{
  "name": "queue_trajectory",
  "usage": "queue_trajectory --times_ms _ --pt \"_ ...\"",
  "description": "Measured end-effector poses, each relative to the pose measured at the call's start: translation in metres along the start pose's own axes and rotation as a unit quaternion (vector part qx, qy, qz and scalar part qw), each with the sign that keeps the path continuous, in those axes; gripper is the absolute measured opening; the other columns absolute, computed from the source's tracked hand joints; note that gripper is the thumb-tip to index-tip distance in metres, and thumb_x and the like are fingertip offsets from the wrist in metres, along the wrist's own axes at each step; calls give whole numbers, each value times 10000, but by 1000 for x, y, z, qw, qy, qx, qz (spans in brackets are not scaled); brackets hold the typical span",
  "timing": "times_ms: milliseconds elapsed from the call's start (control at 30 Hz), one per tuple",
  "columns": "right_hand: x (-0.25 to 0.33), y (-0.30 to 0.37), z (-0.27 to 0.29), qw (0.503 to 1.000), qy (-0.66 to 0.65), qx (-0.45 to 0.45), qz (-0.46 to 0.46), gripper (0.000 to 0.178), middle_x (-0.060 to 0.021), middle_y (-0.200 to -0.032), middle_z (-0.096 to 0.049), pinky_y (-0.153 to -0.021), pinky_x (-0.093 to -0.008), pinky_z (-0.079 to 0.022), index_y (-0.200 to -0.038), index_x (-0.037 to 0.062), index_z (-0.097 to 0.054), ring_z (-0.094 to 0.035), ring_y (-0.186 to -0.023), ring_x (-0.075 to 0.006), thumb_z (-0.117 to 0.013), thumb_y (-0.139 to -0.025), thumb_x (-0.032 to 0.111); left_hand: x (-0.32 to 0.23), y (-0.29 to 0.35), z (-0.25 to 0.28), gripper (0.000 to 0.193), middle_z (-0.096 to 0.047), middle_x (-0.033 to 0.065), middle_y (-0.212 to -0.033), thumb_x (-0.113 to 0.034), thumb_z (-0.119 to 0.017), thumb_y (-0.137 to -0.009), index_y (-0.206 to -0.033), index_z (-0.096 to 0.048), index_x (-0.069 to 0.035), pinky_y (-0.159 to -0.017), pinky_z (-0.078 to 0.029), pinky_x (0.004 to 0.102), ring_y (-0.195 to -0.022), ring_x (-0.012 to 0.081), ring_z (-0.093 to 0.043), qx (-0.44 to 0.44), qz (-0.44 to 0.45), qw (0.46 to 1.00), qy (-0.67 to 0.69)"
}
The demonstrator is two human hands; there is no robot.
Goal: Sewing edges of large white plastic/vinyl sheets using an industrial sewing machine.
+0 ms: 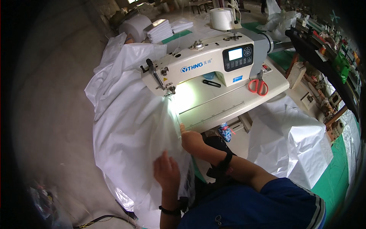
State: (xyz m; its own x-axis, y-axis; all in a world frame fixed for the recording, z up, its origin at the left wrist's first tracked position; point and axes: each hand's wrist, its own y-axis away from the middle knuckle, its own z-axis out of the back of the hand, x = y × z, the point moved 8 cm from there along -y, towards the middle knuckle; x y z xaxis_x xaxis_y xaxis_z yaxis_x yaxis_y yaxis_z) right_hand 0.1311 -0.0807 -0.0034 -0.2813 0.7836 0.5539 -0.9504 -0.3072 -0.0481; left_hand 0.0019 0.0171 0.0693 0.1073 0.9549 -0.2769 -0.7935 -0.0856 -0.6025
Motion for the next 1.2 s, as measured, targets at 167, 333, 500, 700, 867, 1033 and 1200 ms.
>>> queue_trajectory --times_ms 167,333,500,700,867,1033,1200 --pt "6 -6 3 998 51 3 22 544 -175 -739 -641 -585 -365 -509 -1232 -145 -378 -651 -683 -286 -500 -741 55 70 -21 5 532 -463 154 -1184 -325 -596 -807 -1282 -439 -144 -914 -335 498 -1114 337 -428 10 62 985 -162" --pt "12 -29 6 993 110 -28 31 511 -124 -698 -645 -541 -327 -500 -1201 -151 -417 -650 -638 -234 -524 -755 76 116 -39 -21 566 -409 154 -1270 -435 -558 -822 -1287 -432 -139 -971 -268 557 -1198 347 -369 58 58 973 -215" --pt "14 -63 3 988 146 -41 41 510 -81 -685 -646 -516 -308 -490 -1185 -148 -440 -644 -617 -197 -552 -748 89 141 -62 -54 493 -404 166 -1281 -420 -531 -840 -1232 -469 -128 -957 -244 613 -1211 362 -358 132 66 977 -156" --pt "7 -100 -1 989 143 -16 35 288 -108 -724 -649 -537 -338 -491 -1027 -52 -557 -649 -671 -246 -524 -768 71 156 -95 -78 423 -400 168 -1283 -375 -525 -845 -1194 -500 -137 -934 -249 641 -1216 361 -353 168 76 973 -138" --pt "2 -122 7 993 104 -53 -3 143 -133 -748 -649 -597 -374 -504 -875 -2 -577 -645 -688 -287 -530 -780 94 162 -120 -95 413 -382 173 -1306 -360 -503 -855 -1208 -497 -146 -947 -254 617 -1226 352 -347 186 91 965 -162" --pt "-12 -77 5 994 -72 -58 -52 142 -151 -799 -645 -617 -354 -500 -816 11 -613 -639 -722 -256 -567 -765 134 153 -121 -78 371 -427 175 -1265 -324 -511 -856 -1178 -530 -138 -969 -274 567 -1216 334 -366 173 96 965 -174" --pt "-7 43 -85 798 -485 353 -61 327 -74 -810 -622 -563 -277 -442 -906 9 -624 -531 -638 -124 -640 -743 292 82 -39 -21 381 -472 183 -1193 -289 -574 -812 -1136 -549 -89 -967 -273 569 -1197 323 -394 95 10 995 -20"
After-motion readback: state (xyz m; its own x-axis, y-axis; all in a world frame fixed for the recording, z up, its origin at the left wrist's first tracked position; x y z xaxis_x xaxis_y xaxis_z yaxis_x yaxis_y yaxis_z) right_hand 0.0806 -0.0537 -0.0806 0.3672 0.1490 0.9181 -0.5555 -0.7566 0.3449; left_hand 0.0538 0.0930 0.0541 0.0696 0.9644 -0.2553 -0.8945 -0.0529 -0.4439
